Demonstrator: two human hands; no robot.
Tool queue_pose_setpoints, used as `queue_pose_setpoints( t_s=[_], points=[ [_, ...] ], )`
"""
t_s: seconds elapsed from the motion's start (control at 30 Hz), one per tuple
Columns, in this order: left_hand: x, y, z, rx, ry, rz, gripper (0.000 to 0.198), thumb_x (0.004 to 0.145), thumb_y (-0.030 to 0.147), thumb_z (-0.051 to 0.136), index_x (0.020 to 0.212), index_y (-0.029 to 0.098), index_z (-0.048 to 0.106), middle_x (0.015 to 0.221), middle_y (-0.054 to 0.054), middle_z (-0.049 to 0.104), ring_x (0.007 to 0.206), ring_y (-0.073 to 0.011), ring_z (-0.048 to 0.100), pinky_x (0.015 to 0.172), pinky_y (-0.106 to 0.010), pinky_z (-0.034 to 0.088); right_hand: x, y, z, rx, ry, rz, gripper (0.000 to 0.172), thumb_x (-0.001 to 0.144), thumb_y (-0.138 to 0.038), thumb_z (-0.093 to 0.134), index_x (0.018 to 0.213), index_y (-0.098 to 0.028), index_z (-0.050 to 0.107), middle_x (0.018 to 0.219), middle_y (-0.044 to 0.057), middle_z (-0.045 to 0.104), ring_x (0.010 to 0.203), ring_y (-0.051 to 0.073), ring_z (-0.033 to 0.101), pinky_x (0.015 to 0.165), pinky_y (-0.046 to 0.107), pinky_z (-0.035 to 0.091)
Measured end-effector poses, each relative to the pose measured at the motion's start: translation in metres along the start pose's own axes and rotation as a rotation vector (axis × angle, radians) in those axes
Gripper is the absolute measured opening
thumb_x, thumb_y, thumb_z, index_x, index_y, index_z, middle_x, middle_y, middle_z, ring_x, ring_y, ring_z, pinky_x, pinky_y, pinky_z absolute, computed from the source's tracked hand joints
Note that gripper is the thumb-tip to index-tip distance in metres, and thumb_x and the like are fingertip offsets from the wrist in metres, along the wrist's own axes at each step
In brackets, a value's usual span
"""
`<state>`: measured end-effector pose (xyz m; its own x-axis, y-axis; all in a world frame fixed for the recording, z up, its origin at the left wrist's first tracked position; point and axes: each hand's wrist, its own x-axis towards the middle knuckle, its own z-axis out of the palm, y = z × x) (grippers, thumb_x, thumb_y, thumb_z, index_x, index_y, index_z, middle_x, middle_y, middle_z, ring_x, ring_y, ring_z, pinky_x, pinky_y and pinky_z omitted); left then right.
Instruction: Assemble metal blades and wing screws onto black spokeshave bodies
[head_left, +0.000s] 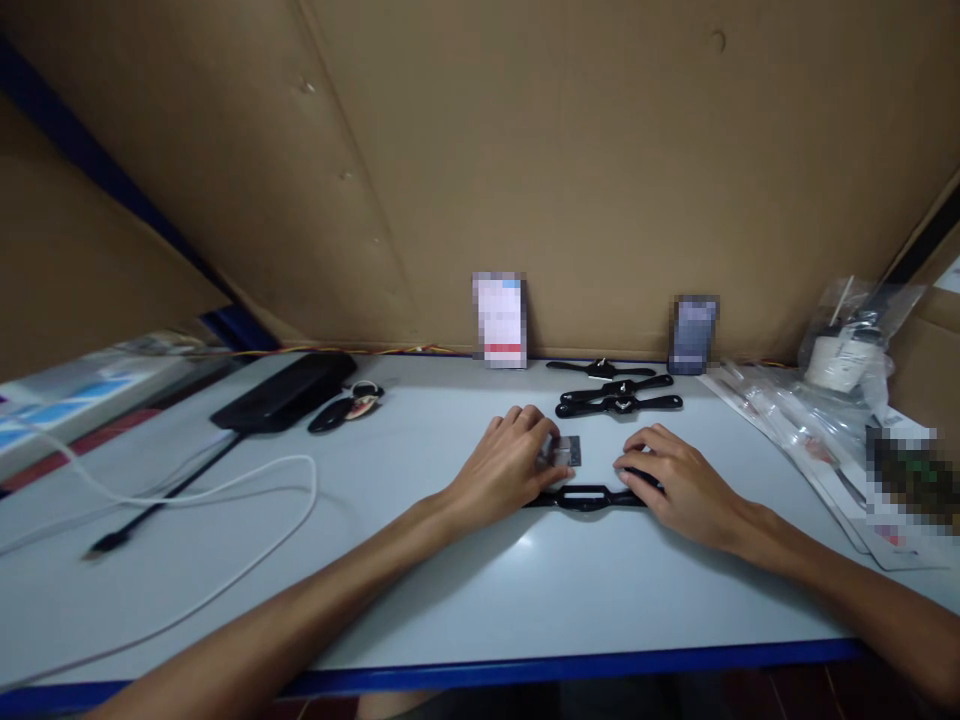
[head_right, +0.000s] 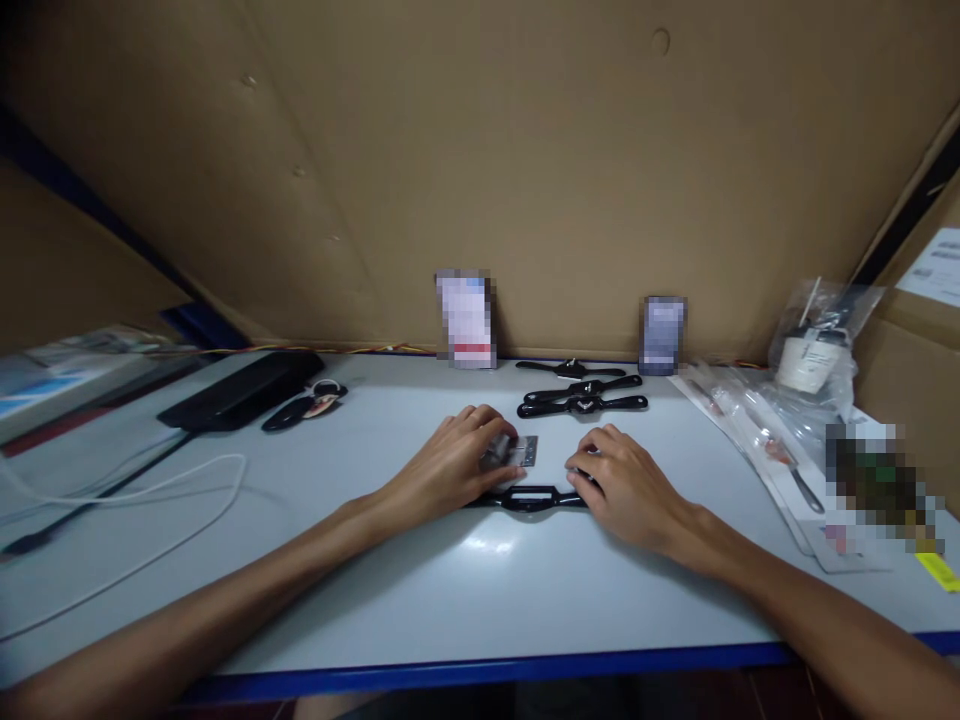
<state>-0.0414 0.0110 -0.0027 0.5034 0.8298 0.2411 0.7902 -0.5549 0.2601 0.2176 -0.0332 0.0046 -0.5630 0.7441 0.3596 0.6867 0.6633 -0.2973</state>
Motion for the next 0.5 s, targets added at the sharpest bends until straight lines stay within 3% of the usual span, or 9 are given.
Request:
queue_pose_setpoints(
  t_s=[0.2,0.33,0.4,0.5],
  points=[
    [0.000,0.003,0.001,-0.072,0.040,0.007,0.022,0.086,0.033,0.074,0.098,0.020,0.062,0.106,-0.009,0.066,0.100,-0.0309,0.060,0.086,-0.048,0.049,-0.001,0.001,0.001,-0.013,0.007,-0.001,0.021,0.103,-0.019,0.056,0.100,-0.019,0.077,0.105,0.010,0.068,0.099,0.025,0.060,0.088,0.044,0.055],
    [-0.004,0.006,0.000,-0.256,0.047,-0.009,0.020,0.085,0.020,0.065,0.102,0.021,0.055,0.093,-0.004,0.066,0.079,-0.0215,0.061,0.070,-0.036,0.050,-0.001,0.002,0.001,-0.005,0.005,0.002,0.022,0.103,-0.019,0.056,0.098,-0.019,0.077,0.106,0.010,0.068,0.101,0.025,0.061,0.089,0.044,0.055],
    [-0.006,0.009,-0.002,-0.347,0.055,0.030,0.022,0.086,0.014,0.059,0.106,0.022,0.055,0.089,-0.002,0.066,0.075,-0.0187,0.060,0.067,-0.033,0.049,-0.001,0.002,0.001,0.002,0.008,-0.002,0.021,0.103,-0.019,0.056,0.100,-0.018,0.077,0.106,0.010,0.068,0.102,0.025,0.061,0.090,0.045,0.055],
    [-0.009,0.016,-0.006,-0.361,0.148,0.154,0.010,0.090,0.013,0.057,0.094,0.022,0.058,0.086,-0.002,0.065,0.082,-0.0201,0.061,0.073,-0.035,0.049,0.000,0.000,0.002,0.036,0.041,-0.005,0.020,0.103,-0.021,0.057,0.113,-0.019,0.074,0.109,0.010,0.069,0.104,0.026,0.061,0.091,0.047,0.055]
  ],
)
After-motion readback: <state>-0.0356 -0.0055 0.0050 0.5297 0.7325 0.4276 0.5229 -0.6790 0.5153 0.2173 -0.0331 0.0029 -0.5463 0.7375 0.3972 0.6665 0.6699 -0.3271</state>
